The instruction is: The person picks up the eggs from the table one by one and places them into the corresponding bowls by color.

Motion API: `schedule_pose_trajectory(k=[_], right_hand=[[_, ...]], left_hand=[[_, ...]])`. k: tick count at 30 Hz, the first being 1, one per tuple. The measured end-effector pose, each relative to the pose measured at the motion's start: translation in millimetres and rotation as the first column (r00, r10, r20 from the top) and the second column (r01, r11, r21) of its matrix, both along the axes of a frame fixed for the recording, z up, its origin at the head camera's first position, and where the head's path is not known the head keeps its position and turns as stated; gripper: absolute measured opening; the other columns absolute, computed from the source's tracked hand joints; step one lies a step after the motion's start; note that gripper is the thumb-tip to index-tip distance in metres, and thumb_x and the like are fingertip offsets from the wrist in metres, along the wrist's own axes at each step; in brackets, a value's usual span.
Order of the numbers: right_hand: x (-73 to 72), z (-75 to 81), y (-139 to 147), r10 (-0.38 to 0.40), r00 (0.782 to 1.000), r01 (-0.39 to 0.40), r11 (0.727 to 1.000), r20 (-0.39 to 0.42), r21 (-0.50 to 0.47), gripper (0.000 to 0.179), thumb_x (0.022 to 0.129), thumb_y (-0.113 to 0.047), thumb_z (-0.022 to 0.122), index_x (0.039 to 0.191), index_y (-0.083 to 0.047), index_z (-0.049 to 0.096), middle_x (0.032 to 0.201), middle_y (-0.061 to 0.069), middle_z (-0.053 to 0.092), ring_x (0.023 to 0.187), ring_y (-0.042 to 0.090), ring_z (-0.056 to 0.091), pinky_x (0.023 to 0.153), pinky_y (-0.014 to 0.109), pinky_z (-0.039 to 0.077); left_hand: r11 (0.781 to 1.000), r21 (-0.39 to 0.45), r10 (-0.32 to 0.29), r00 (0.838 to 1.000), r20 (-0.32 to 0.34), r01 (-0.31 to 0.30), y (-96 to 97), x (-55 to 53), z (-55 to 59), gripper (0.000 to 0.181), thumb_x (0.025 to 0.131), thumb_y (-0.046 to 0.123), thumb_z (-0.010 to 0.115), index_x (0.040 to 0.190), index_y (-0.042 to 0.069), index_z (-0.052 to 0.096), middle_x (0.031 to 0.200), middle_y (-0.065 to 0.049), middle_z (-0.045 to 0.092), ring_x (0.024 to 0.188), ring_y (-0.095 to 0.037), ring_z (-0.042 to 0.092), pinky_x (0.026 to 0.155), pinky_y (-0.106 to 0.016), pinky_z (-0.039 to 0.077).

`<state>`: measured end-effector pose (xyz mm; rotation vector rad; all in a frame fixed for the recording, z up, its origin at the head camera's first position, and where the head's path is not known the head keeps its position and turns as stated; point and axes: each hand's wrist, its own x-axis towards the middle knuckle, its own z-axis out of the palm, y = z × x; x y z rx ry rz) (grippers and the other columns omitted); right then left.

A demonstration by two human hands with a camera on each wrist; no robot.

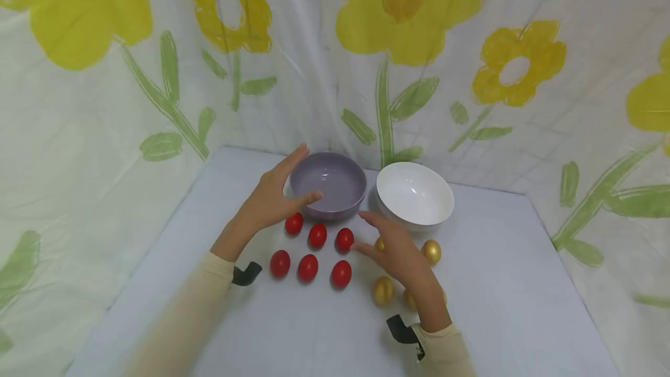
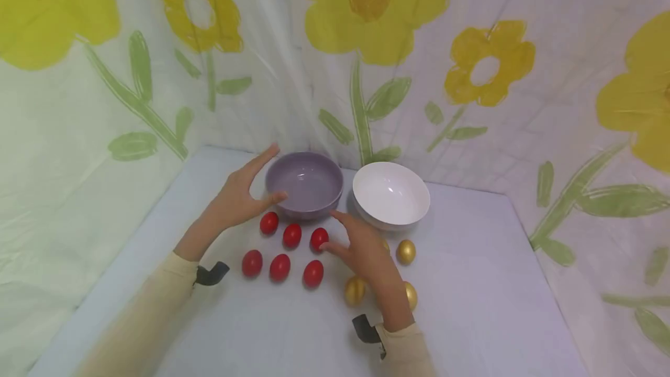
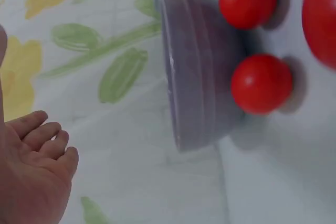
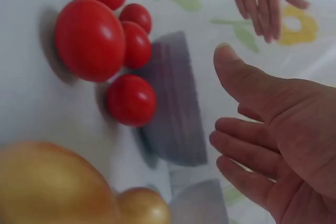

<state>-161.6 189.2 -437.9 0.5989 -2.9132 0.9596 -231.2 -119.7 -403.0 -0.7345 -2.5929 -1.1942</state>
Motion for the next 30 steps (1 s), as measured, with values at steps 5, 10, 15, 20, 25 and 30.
schedule_pose_trajectory(k=[5, 10, 15, 20, 25, 30], right_hand=[[-8.5, -13.3, -13.6, 0.029, 0.998, -0.030, 0.999, 0.064, 0.011, 0.073, 0.091, -0.040, 0.086, 0.154, -0.017, 0.056, 0.151, -0.003, 0.060, 0.141, 0.021, 0.056, 0.112, 0.048, 0.050], [-12.7, -22.4, -22.4, 0.011, 0.991, -0.018, 0.998, 0.132, 0.053, 0.076, 0.089, -0.038, 0.087, 0.155, -0.020, 0.055, 0.149, 0.001, 0.063, 0.137, 0.025, 0.059, 0.111, 0.049, 0.051], [-14.9, -32.1, -25.5, -0.031, 0.987, 0.009, 0.991, 0.160, 0.134, 0.077, 0.087, -0.040, 0.089, 0.154, -0.022, 0.055, 0.144, 0.000, 0.065, 0.132, 0.025, 0.062, 0.108, 0.048, 0.053], [-17.9, -37.8, -30.9, -0.011, 0.989, -0.016, 0.983, 0.145, 0.181, 0.072, 0.088, -0.037, 0.089, 0.150, -0.018, 0.058, 0.133, 0.001, 0.070, 0.119, 0.021, 0.066, 0.104, 0.049, 0.054], [-20.9, -40.8, -35.6, 0.009, 0.993, -0.031, 0.981, 0.114, 0.192, 0.066, 0.088, -0.028, 0.089, 0.146, -0.014, 0.061, 0.124, 0.002, 0.073, 0.110, 0.020, 0.067, 0.100, 0.045, 0.056], [-23.3, -41.5, -35.7, 0.006, 0.995, -0.024, 0.984, 0.104, 0.177, 0.060, 0.088, -0.025, 0.090, 0.141, -0.015, 0.064, 0.114, -0.001, 0.074, 0.101, 0.017, 0.066, 0.095, 0.040, 0.058]], left_hand=[[1.000, 0.006, -0.022, 0.999, 0.046, 0.022, -9.8, -34.5, -7.1, 0.094, 0.091, 0.065, 0.075, 0.168, 0.034, 0.029, 0.170, 0.011, 0.034, 0.158, -0.018, 0.031, 0.125, -0.056, 0.031], [0.997, -0.040, -0.060, 0.988, 0.139, 0.066, -16.5, -62.4, -25.3, 0.099, 0.090, 0.065, 0.074, 0.169, 0.031, 0.026, 0.172, 0.004, 0.031, 0.159, -0.026, 0.028, 0.123, -0.063, 0.031], [0.989, -0.083, -0.102, 0.974, 0.202, 0.121, -23.6, -87.1, -48.4, 0.110, 0.087, 0.064, 0.078, 0.171, 0.028, 0.017, 0.175, 0.000, 0.023, 0.160, -0.029, 0.023, 0.123, -0.064, 0.028], [0.977, -0.116, -0.146, 0.953, 0.267, 0.182, -34.4, -104.5, -66.6, 0.120, 0.083, 0.058, 0.085, 0.171, 0.024, 0.012, 0.176, -0.005, 0.018, 0.161, -0.034, 0.019, 0.124, -0.065, 0.027], [0.966, -0.106, -0.192, 0.929, 0.316, 0.236, -39.2, -114.2, -75.6, 0.135, 0.078, 0.050, 0.093, 0.171, 0.018, 0.001, 0.177, -0.011, 0.009, 0.161, -0.038, 0.015, 0.124, -0.064, 0.026], [0.957, -0.075, -0.237, 0.907, 0.349, 0.279, -36.5, -122.2, -82.0, 0.146, 0.071, 0.047, 0.098, 0.170, 0.013, -0.004, 0.174, -0.014, 0.012, 0.158, -0.037, 0.023, 0.122, -0.061, 0.032]])
